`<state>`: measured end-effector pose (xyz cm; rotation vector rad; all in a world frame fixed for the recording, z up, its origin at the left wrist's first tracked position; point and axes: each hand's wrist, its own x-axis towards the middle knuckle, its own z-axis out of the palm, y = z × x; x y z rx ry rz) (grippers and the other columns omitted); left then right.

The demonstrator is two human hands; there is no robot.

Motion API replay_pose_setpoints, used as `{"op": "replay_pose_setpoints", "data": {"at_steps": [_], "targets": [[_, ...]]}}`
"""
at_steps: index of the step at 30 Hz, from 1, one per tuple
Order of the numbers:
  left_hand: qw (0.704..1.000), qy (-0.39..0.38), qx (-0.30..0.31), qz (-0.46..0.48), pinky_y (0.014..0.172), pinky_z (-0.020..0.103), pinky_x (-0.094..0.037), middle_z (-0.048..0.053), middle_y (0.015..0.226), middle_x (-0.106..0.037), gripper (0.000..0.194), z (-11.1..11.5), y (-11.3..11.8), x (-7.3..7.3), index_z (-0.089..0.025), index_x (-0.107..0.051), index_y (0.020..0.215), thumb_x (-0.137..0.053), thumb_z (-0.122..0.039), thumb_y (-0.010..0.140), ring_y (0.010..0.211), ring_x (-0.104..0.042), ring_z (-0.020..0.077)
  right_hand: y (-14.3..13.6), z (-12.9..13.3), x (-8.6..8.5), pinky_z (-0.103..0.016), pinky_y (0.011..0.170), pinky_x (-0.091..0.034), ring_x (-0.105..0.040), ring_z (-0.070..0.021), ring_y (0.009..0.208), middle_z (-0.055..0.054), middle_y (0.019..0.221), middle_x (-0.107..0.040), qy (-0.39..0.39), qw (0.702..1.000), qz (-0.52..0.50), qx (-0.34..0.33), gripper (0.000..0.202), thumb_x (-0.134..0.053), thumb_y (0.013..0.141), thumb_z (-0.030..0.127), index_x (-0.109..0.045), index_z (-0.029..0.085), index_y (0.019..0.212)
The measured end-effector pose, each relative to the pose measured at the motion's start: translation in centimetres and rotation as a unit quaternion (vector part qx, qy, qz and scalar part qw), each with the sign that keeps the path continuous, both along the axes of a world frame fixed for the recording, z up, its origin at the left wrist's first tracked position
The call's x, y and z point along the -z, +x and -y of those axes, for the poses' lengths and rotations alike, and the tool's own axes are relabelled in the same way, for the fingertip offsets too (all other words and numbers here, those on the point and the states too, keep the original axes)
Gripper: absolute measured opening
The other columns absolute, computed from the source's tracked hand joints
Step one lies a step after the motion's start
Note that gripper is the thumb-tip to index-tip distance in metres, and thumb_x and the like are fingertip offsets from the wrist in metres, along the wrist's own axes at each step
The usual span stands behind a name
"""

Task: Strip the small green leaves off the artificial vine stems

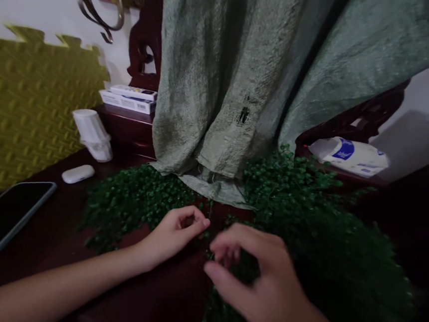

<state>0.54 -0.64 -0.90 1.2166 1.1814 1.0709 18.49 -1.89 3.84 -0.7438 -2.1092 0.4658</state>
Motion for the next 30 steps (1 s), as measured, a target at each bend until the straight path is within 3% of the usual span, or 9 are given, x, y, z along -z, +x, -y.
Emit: {"op": "replay_pose_setpoints", "data": {"at_steps": [3,6,8,14,18,23,30], "targets": [[0.997,-0.043,0.035,0.055,0.067,0.024,-0.043,-0.001,0.071,-0.061,0.033,0.2,0.3,-0.2,-0.013,-0.061,0.073,-0.072,-0.045,0.072,0.069,-0.054,0.0128,-1.0,-2.5,2.9,-0.019,0.05,-0.047,-0.056,-0.0099,0.059,0.003,0.073,-0.059,-0.164,0.986,-0.016,-0.032,0.027,-0.078,0.066,0.022,-0.057,0.021,0.082],[0.992,-0.079,0.039,0.086,0.069,0.024,-0.044,-0.001,0.072,-0.061,0.029,0.4,0.4,-0.3,-0.013,-0.061,0.071,-0.074,-0.039,0.071,0.069,-0.055,0.0114,-0.9,-3.6,5.5,-0.021,0.06,-0.052,-0.059,-0.0105,0.065,0.003,0.074,-0.058,-0.269,0.958,-0.086,-0.048,0.017,-0.072,0.074,0.022,-0.056,0.019,0.08],[0.991,-0.088,0.041,0.096,0.07,0.024,-0.045,-0.002,0.07,-0.06,0.027,0.5,0.4,-0.4,-0.013,-0.061,0.071,-0.074,-0.037,0.071,0.068,-0.055,0.0109,-0.5,-3.9,6.2,-0.023,0.066,-0.055,-0.063,-0.0118,0.071,0.001,0.077,-0.059,-0.323,0.935,-0.127,-0.067,0.012,-0.07,0.076,0.022,-0.06,0.019,0.08],[0.995,-0.033,0.058,0.069,0.064,0.022,-0.042,-0.002,0.069,-0.063,0.027,0.2,-0.1,0.0,-0.013,-0.061,0.081,-0.081,-0.025,0.065,0.065,-0.055,0.0096,0.3,-4.1,5.8,-0.023,0.067,-0.055,-0.065,-0.0125,0.074,-0.001,0.082,-0.061,-0.378,0.905,-0.161,-0.111,0.013,-0.073,0.075,0.026,-0.066,0.018,0.082],[0.993,-0.038,0.07,0.089,0.061,0.022,-0.043,-0.002,0.069,-0.065,0.029,-0.4,-0.4,0.6,-0.013,-0.061,0.077,-0.084,-0.021,0.06,0.061,-0.058,0.0091,0.3,-4.0,5.5,-0.026,0.072,-0.054,-0.065,-0.0133,0.078,-0.002,0.087,-0.062,-0.393,0.894,-0.161,-0.143,0.011,-0.069,0.075,0.02,-0.067,0.018,0.086],[0.991,-0.06,0.079,0.091,0.067,0.023,-0.049,0.001,0.073,-0.07,0.033,-0.5,-0.5,0.6,-0.013,-0.06,0.078,-0.084,-0.013,0.056,0.068,-0.064,0.0116,0.2,-3.6,5.0,-0.021,0.07,-0.052,-0.065,-0.0114,0.077,0.0,0.083,-0.064,-0.426,0.884,-0.152,-0.118,0.017,-0.066,0.071,0.012,-0.064,0.018,0.086],[0.994,-0.046,0.062,0.071,0.055,0.016,-0.042,-0.003,0.069,-0.064,0.03,-0.1,-0.3,0.1,-0.013,-0.055,0.074,-0.078,-0.005,0.056,0.061,-0.055,0.0068,0.0,-3.1,5.0,-0.019,0.069,-0.052,-0.066,-0.0107,0.076,0.0,0.083,-0.067,-0.435,0.883,-0.159,-0.083,0.014,-0.067,0.073,0.017,-0.061,0.018,0.086]]}}
